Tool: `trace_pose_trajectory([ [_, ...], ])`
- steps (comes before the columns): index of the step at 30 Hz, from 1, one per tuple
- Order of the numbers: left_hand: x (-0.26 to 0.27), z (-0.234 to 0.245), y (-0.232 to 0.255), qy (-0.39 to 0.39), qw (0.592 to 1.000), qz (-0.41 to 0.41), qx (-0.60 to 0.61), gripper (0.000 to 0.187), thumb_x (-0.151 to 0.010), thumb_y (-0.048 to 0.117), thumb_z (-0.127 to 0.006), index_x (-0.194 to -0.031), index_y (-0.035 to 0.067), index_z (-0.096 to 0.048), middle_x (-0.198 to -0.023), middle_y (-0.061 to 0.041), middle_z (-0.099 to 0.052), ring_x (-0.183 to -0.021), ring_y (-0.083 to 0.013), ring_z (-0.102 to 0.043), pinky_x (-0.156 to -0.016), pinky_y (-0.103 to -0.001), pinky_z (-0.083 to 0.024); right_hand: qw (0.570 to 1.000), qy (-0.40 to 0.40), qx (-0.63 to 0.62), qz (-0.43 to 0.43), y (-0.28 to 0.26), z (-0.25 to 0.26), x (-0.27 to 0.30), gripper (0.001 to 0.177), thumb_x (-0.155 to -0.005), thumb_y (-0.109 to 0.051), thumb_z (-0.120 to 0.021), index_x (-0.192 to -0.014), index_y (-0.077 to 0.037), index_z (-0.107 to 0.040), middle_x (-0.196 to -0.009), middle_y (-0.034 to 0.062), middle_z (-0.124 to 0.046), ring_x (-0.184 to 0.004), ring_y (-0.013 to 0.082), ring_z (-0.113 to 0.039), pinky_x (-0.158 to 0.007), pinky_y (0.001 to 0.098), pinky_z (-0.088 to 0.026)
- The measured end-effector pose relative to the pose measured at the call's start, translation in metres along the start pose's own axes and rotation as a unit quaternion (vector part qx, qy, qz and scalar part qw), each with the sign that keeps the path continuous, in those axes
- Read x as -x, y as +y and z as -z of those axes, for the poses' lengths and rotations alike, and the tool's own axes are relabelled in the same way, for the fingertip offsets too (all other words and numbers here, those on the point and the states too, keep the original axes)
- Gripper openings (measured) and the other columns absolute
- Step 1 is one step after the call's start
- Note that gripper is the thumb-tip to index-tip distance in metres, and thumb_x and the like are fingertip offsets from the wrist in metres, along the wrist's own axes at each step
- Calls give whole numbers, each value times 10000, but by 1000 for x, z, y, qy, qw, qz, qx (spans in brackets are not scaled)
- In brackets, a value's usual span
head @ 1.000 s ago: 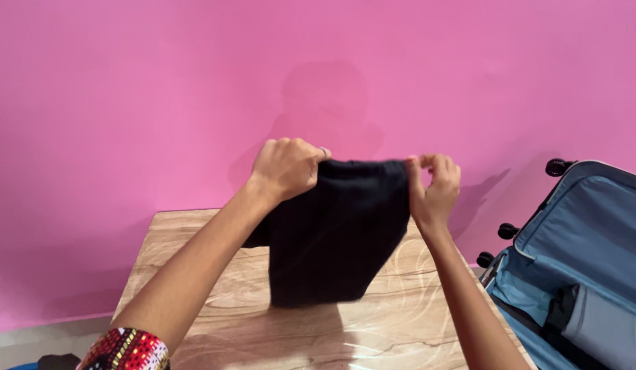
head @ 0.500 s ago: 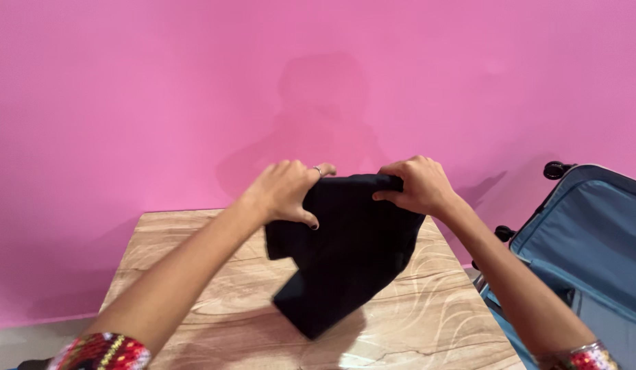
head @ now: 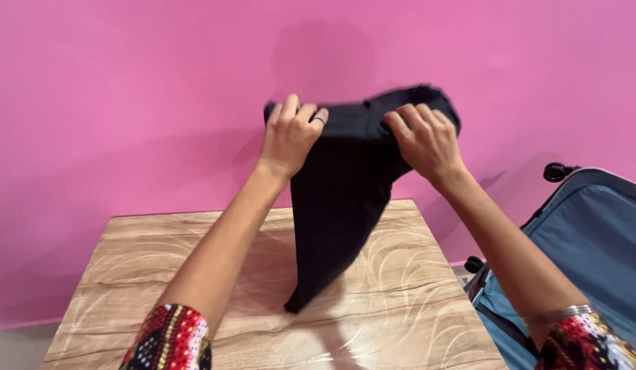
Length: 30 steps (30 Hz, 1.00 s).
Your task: The person picks up a pair of trousers from a laundry basket, spreads them out on a table, folds the legs over, and rolls them into a compact bundle before placing them inside a suitcase.
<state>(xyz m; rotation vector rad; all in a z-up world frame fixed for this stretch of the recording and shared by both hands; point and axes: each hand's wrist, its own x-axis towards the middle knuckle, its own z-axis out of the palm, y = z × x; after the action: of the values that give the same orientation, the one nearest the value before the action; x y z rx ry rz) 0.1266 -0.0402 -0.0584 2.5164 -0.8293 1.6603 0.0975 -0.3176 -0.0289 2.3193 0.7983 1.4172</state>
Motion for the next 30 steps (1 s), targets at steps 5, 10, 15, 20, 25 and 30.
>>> trace_pose_trajectory([
  [5,22,44,9,66,992,-71,-85,264,-893,96,-694,-1136,151,-780,-1018,28,-679,-895,-181,-589,-723,-329,-477,996,82,-1,26,-22,26,17,139,-984,-80,-698,-1104,-149,-709,-1041,19,-677,-856,175,-648,-706,323,-496],
  [10,146,32,52,-60,994,-67,63,318,-882,120,-648,-1189,115,-728,-1165,-67,-690,-1128,-297,-655,-961,-455,-527,992,-61,-72,80,-97,28,115,290,-865,-145,-669,-1153,-133,-694,-990,45,-638,-790,199,-625,-655,344,-503],
  [15,313,20,131,-269,952,-91,112,430,-919,163,-553,-1341,163,-635,-1392,-83,-639,-1237,-334,-608,-1035,-499,-473,955,-184,-176,149,-188,12,251,446,-816,-212,-637,-1252,-118,-630,-1012,56,-600,-828,208,-607,-678,350,-520],
  [20,394,73,193,-338,909,-63,236,502,-907,159,-581,-1409,154,-600,-1414,-128,-597,-1312,-376,-537,-1109,-525,-370,916,-293,-244,123,-247,41,356,444,-834,-191,-639,-1274,-130,-621,-1003,54,-584,-842,211,-604,-691,350,-522],
  [25,402,116,203,-400,866,-102,283,672,-805,77,-653,-1457,213,-568,-1528,-105,-492,-1453,-326,-381,-1184,-533,-272,856,-402,-319,57,-276,75,391,405,-852,-165,-658,-1253,-139,-613,-1027,63,-594,-907,248,-621,-727,377,-528],
  [30,389,145,188,-539,775,-47,326,729,-774,110,-737,-1446,313,-538,-1659,-82,-311,-1547,-341,-150,-1231,-541,-154,767,-485,-417,-54,-281,105,363,637,-654,-119,-747,-1279,-119,-620,-1137,95,-602,-1073,337,-609,-813,430,-516],
])
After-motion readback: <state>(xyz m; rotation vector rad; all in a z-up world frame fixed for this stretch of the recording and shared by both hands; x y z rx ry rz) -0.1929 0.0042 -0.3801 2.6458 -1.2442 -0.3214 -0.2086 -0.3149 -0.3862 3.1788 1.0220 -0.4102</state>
